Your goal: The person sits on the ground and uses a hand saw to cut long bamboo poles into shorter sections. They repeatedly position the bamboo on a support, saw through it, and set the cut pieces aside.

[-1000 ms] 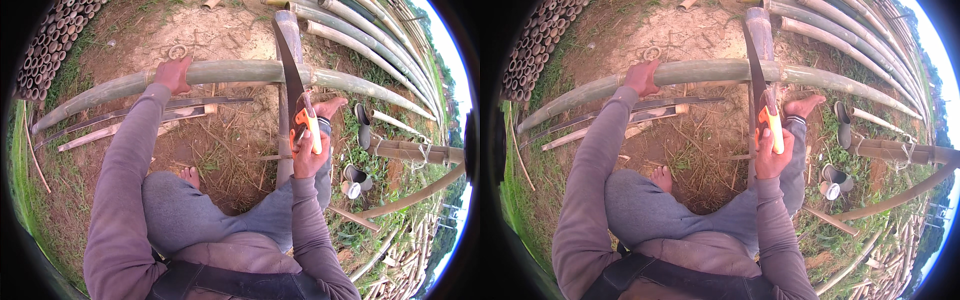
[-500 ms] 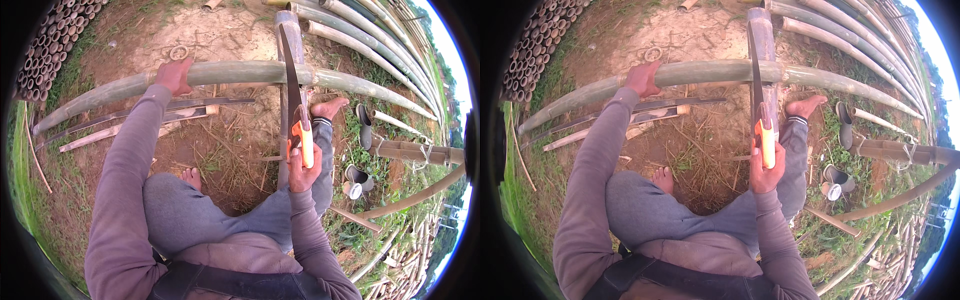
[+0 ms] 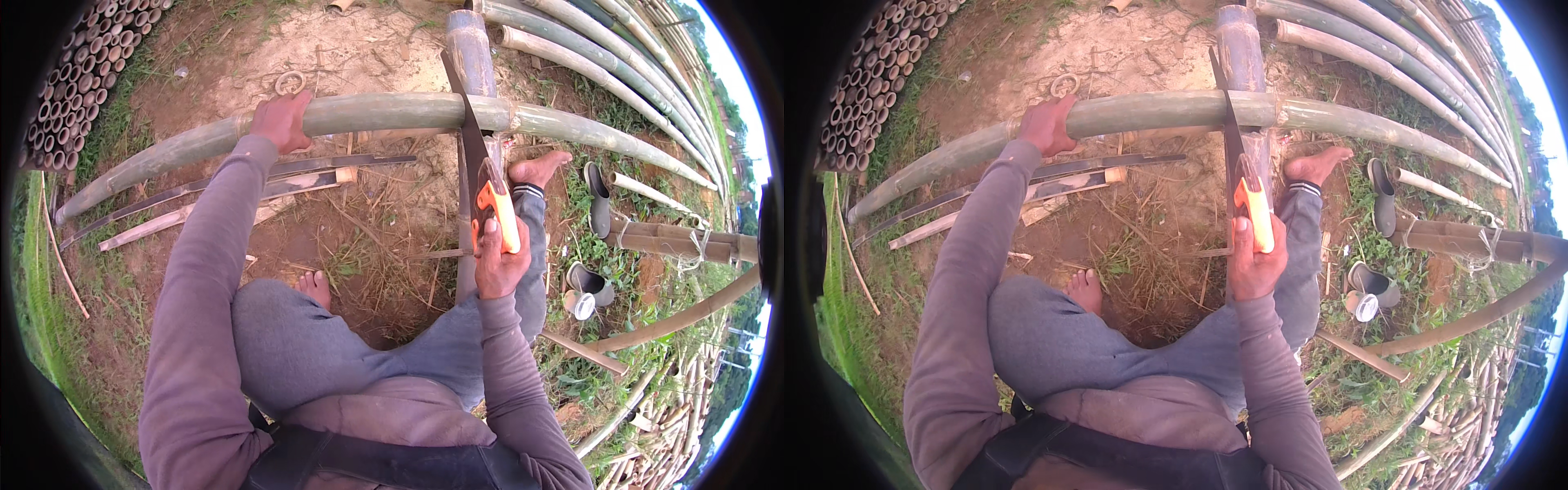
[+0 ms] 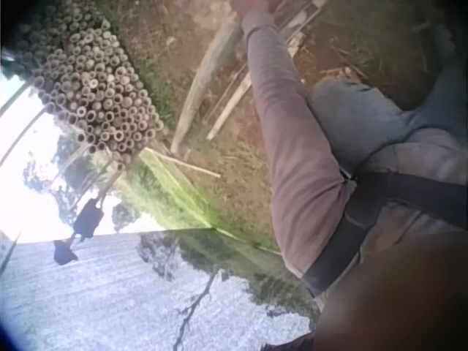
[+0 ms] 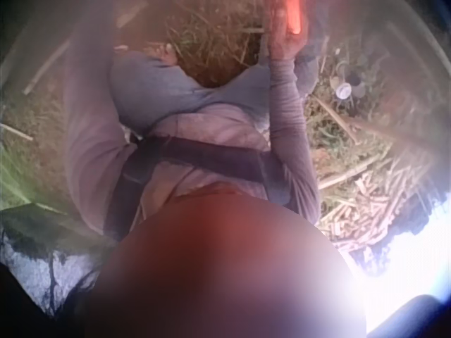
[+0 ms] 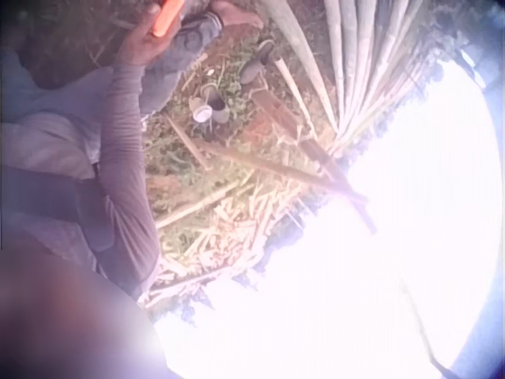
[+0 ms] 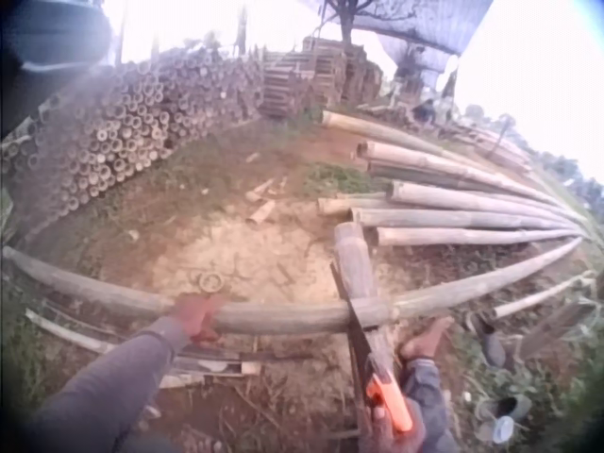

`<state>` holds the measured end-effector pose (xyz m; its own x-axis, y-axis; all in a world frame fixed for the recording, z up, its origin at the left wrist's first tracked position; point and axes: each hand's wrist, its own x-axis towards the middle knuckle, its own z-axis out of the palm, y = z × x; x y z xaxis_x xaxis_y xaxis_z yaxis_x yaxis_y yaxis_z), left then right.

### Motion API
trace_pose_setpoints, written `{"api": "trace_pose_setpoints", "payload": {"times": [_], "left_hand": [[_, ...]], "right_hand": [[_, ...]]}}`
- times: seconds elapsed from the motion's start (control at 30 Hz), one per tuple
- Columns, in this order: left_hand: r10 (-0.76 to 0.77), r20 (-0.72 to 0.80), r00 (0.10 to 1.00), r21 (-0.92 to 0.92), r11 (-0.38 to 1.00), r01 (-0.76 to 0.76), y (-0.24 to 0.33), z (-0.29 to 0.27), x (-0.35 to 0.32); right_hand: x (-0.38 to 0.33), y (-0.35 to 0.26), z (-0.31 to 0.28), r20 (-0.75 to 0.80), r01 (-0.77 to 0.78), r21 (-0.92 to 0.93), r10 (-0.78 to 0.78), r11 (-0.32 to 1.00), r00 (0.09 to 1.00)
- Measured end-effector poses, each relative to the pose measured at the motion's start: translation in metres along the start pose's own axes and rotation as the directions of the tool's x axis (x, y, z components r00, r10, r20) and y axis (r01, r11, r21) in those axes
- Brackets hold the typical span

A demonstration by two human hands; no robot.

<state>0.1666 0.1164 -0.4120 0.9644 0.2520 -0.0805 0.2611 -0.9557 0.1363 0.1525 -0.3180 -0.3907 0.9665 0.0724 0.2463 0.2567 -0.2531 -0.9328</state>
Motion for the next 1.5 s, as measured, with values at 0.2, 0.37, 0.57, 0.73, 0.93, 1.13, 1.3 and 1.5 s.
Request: {"api": "trace_pose_setpoints", "payload": {"times": [0.2, 0.37, 0.57, 0.73, 0.93, 1.13, 1.3, 1.5], "left_hand": [[-0.014, 0.014, 1.0, 0.034, 0.999, 0.014, -0.002, 0.011, 0.002], [-0.039, 0.059, 0.997, 0.005, 0.999, 0.039, 0.003, 0.002, 0.001], [-0.042, 0.058, 0.997, 0.011, 0.999, 0.042, 0.007, -0.008, -0.002], [-0.031, 0.085, 0.996, 0.031, 0.999, 0.029, 0.0, 0.006, 0.003], [-0.029, 0.048, 0.998, 0.001, 1.0, 0.029, 0.0, 0.006, 0.002], [-0.008, 0.006, 1.0, 0.011, 1.0, 0.008, 0.001, 0.003, -0.001], [0.021, -0.017, 1.0, -0.028, 0.999, -0.022, -0.005, 0.017, 0.0], [-0.012, 0.011, 1.0, -0.042, 0.999, 0.013, -0.001, 0.01, 0.0]], "right_hand": [[-0.094, -0.013, -0.051, -0.019, -0.057, 0.042, 0.058, 0.997, 0.998], [0.074, 0.005, 0.051, 0.077, -0.129, 0.174, 0.117, 0.976, 0.99], [0.018, -0.001, 0.005, 0.021, -0.12, 0.037, 0.119, 0.992, 0.993], [-0.101, -0.023, -0.058, -0.01, -0.08, 0.018, 0.081, 0.997, 0.997], [0.091, 0.02, 0.054, 0.053, 0.128, -0.032, -0.126, 0.991, 0.991], [0.002, 0.002, -0.003, 0.03, -0.177, 0.025, 0.176, 0.984, 0.984], [-0.105, -0.029, -0.066, 0.018, -0.157, -0.054, 0.159, 0.986, 0.987], [0.109, 0.027, 0.07, 0.044, 0.069, 0.008, -0.069, 0.998, 0.997]]}}
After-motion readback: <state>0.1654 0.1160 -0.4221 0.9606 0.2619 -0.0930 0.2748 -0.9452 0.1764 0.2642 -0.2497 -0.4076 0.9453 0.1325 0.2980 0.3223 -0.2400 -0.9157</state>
